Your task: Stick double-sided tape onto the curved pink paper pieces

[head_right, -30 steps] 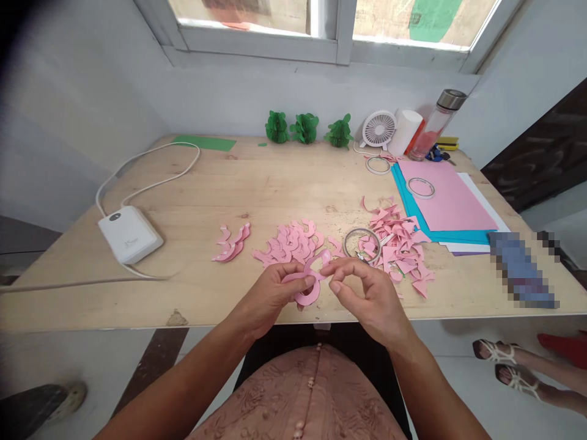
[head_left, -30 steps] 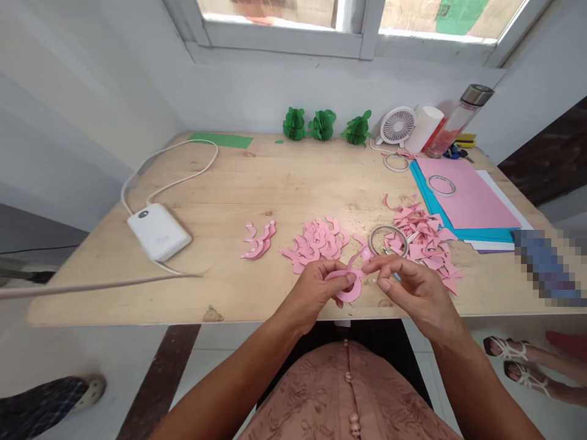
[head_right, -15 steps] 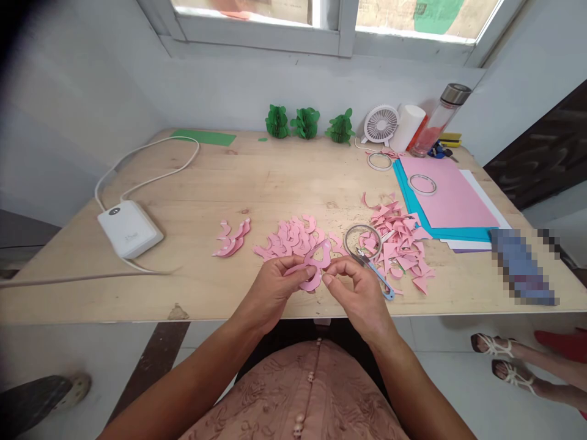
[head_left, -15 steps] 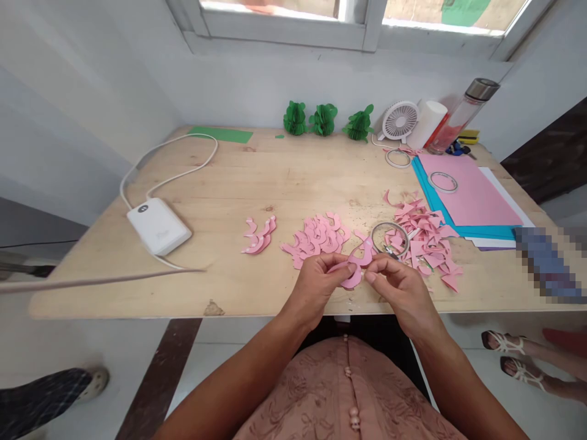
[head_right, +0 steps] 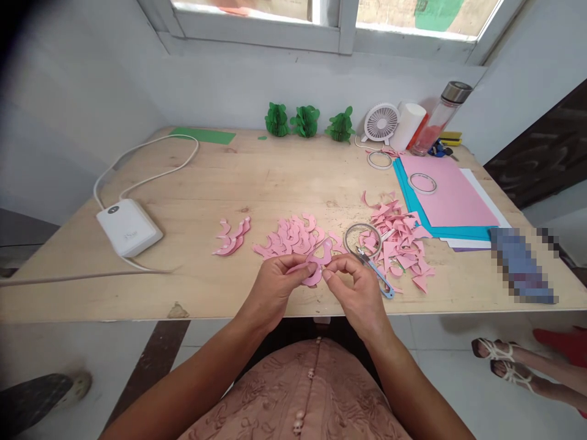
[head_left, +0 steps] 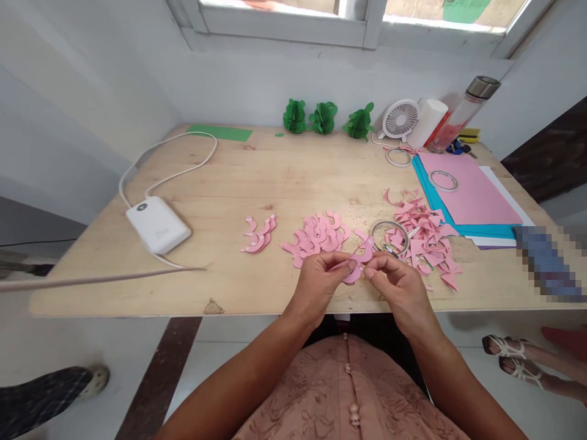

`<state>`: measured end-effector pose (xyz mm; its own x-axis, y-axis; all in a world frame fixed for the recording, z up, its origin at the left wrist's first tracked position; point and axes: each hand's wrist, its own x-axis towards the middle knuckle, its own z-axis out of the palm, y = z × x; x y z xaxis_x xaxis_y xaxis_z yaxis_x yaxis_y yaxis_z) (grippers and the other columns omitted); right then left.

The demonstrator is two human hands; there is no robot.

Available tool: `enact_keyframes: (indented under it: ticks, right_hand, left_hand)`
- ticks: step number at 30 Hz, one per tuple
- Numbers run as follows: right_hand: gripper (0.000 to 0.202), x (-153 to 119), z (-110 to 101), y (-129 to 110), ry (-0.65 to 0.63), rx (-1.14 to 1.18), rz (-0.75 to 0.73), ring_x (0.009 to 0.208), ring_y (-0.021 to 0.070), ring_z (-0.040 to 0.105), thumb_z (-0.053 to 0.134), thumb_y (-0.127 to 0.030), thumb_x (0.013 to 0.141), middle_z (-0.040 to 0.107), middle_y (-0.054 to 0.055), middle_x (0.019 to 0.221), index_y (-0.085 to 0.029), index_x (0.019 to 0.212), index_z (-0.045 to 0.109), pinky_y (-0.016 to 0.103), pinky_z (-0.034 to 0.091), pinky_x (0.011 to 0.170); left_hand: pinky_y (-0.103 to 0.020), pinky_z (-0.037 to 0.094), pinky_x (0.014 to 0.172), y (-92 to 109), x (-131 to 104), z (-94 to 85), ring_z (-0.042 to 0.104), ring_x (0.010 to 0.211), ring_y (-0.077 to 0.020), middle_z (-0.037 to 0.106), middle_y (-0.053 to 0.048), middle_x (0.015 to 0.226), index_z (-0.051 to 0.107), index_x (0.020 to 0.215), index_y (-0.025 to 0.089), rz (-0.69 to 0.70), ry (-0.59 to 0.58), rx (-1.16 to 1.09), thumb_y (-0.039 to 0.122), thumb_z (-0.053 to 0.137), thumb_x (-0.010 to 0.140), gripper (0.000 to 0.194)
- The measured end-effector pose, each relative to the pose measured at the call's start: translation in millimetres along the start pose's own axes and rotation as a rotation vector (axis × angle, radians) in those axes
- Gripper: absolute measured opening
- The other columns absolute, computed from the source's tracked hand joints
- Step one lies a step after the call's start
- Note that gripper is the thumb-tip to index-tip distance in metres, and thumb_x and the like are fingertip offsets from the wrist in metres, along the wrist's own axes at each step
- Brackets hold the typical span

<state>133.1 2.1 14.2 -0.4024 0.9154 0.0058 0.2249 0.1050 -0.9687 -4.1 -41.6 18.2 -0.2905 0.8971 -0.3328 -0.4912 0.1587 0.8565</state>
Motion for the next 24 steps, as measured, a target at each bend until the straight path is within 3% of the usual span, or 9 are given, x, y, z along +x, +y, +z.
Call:
enact_keyframes:
  ticks: [9,24]
  right_hand:
    - [0.010,1.2,2.8,0.2,0.020,-0.073,-0.043,0.087,0.0208,0.057,0.062,-0.028,0.079,0.060,0.003,0.083,-0.021,0.072,0.063,0.034,0.040,0.083]
    - [0.011,1.8,1.6,0.8,0.036,-0.123,-0.055,0.077,0.0183,0.056,0.062,-0.028,0.077,0.060,0.002,0.077,-0.020,0.070,0.063,0.032,0.041,0.076]
  left_hand:
    - [-0.022,0.043,0.061,-1.5,0.0,1.2,0.052,0.059,-0.0096,0.063,0.000,0.060,0.071,0.060,0.015,0.002,-0.014,0.001,0.022,0.077,0.060,0.009]
    - [-0.022,0.038,0.060,6.1,-1.0,-2.8,0.051,0.061,-0.0104,0.061,0.001,0.060,0.070,0.062,0.014,-0.038,-0.096,0.110,0.028,0.074,0.062,0.014]
